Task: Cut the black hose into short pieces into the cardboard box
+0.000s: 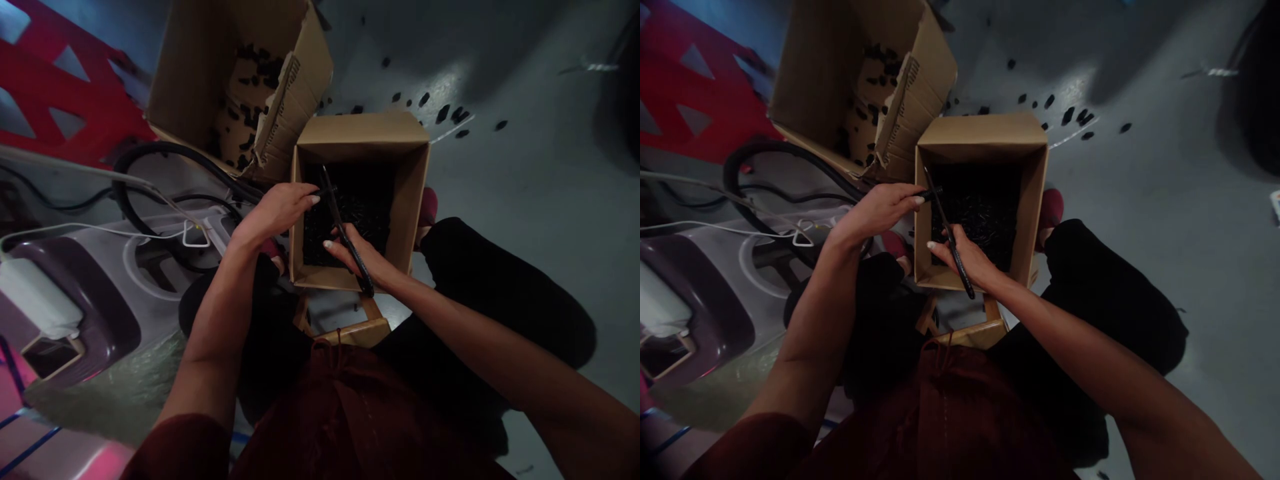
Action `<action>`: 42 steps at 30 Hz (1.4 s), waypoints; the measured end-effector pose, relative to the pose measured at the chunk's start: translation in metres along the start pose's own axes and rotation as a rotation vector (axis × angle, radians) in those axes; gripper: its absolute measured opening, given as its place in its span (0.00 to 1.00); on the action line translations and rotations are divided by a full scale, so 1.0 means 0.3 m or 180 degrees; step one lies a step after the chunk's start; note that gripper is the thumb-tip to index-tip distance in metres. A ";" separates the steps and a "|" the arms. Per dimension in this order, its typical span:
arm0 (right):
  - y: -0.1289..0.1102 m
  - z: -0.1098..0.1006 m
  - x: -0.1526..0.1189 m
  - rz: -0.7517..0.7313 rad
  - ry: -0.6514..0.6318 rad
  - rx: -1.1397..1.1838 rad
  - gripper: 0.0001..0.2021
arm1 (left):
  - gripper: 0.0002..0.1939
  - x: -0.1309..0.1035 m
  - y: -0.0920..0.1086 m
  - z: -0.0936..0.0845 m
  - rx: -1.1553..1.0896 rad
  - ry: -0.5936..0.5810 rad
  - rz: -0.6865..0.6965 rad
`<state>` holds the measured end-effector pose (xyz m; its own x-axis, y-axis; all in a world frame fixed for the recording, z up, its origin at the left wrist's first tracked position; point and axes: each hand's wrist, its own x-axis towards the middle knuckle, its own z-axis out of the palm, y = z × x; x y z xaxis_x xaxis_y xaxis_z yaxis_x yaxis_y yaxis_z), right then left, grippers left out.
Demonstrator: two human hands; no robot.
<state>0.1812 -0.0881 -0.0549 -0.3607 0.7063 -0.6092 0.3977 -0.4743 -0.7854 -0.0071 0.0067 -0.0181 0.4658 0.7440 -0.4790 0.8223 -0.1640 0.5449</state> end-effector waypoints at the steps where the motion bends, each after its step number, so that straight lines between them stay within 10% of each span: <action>1: -0.001 0.000 -0.001 0.0010 -0.0008 -0.0020 0.24 | 0.19 -0.001 0.000 -0.001 0.0016 -0.0020 0.0005; 42: 0.016 -0.011 0.006 -0.0063 0.0340 0.0060 0.09 | 0.18 -0.005 -0.019 -0.006 0.0108 0.0037 -0.0128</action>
<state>0.1852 -0.0872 -0.0594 -0.2760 0.7671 -0.5790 0.3752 -0.4687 -0.7998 -0.0130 0.0077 -0.0192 0.4285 0.7580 -0.4918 0.8510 -0.1556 0.5017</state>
